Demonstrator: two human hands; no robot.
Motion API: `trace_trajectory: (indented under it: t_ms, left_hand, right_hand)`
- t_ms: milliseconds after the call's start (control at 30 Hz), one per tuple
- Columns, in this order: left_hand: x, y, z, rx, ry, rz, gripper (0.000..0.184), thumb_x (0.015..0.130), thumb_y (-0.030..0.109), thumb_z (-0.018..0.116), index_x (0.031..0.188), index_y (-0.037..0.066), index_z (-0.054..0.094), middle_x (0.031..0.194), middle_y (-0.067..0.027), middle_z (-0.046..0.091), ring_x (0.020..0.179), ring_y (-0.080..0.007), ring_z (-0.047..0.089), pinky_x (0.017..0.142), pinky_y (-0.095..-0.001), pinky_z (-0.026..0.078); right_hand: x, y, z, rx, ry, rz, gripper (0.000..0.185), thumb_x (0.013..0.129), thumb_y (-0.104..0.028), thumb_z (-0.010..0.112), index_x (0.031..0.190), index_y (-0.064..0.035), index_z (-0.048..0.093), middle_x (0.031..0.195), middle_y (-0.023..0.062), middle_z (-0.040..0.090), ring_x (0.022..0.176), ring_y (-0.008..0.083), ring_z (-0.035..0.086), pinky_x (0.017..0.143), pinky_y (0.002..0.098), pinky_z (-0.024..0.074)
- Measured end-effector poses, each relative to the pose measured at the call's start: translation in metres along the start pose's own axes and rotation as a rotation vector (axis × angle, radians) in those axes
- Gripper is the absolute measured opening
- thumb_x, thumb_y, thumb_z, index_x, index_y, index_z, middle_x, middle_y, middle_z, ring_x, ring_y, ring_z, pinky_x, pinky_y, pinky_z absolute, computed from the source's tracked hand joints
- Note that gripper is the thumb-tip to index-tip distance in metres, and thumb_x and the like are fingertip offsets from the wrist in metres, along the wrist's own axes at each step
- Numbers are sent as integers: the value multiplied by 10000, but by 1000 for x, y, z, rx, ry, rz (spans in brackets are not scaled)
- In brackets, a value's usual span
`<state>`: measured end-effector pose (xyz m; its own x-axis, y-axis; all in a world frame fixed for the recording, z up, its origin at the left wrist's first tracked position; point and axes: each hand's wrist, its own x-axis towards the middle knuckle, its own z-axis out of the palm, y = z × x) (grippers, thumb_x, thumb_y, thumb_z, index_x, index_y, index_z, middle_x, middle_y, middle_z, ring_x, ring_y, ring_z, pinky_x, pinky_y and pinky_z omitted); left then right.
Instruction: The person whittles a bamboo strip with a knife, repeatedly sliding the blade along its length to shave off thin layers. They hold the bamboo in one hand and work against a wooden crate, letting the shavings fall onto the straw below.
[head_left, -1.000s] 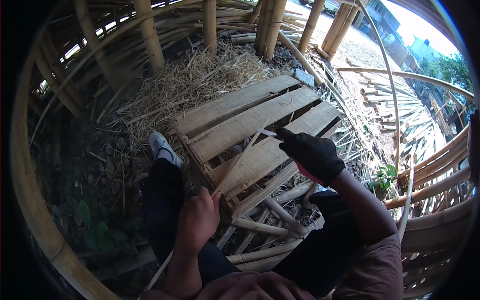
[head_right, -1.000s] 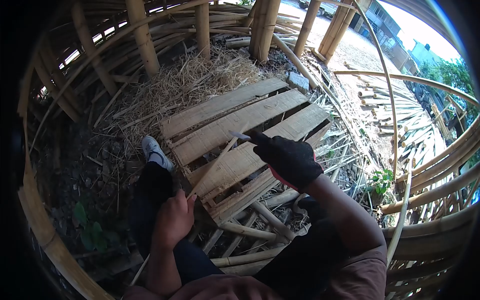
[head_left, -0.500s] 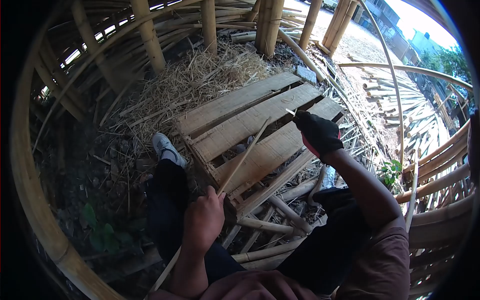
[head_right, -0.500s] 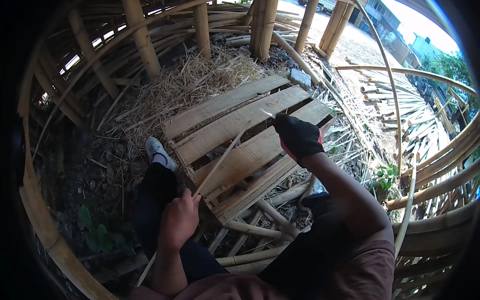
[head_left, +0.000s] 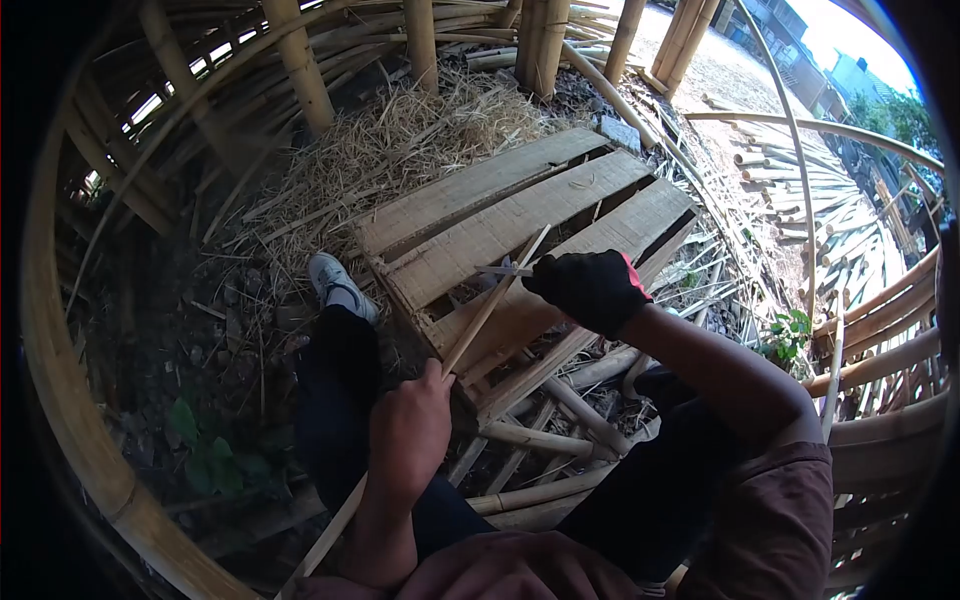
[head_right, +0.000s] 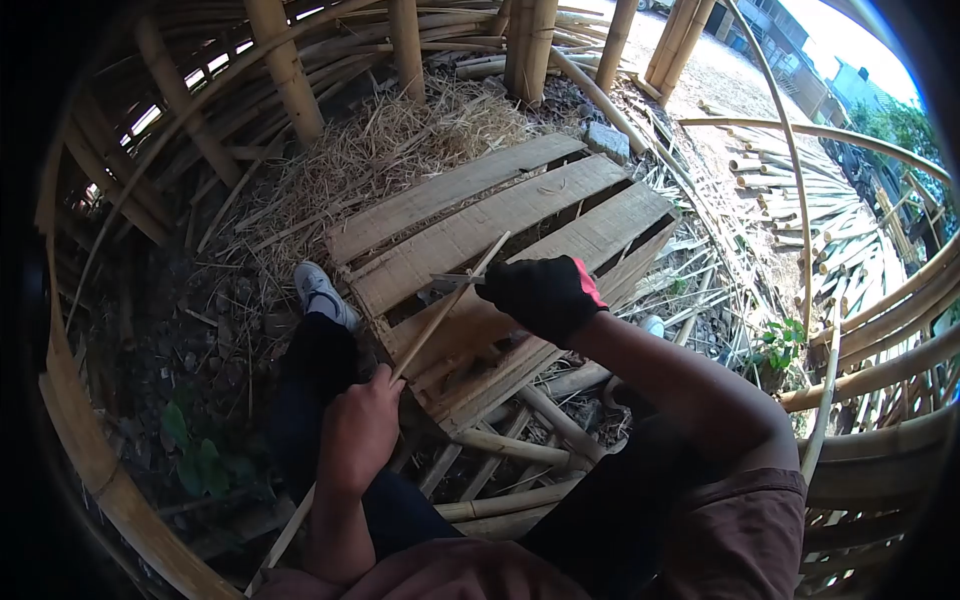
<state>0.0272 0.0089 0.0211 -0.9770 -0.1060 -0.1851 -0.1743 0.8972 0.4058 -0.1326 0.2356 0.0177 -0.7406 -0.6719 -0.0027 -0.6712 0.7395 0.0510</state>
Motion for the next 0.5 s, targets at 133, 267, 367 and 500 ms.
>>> trace_trajectory:
  t_ms: [133,267,367,500]
  left_hand:
    - [1,-2,0,13,2,4,230,1029,244,499,959,35,564,793,-230,674,801,-423,668,680,-532,531]
    - [0,-3,1,60,13,50,239,1046,245,467,953,44,557,768,-217,690,772,-390,703,658,-490,571]
    - [0,-3,2,70,13,48,245,1045,250,467,952,42,556,772,-220,689,773,-395,701,662,-490,570]
    - [3,-4,1,44,12,52,258,1046,261,467,952,39,557,770,-227,686,785,-402,699,677,-494,567]
  right_hand:
    - [3,5,4,-56,53,-30,177,961,-311,564,1081,-234,668,899,1,702,766,225,711,579,363,553]
    - [11,20,8,4,60,30,171,956,-320,579,1065,-220,664,875,2,702,757,221,712,572,367,553]
    - [13,39,9,-64,107,35,195,955,-350,579,1029,-182,645,881,28,712,774,231,718,578,377,552]
    - [21,47,12,-99,60,90,197,961,-345,566,1016,-170,636,902,52,714,802,232,720,589,382,554]
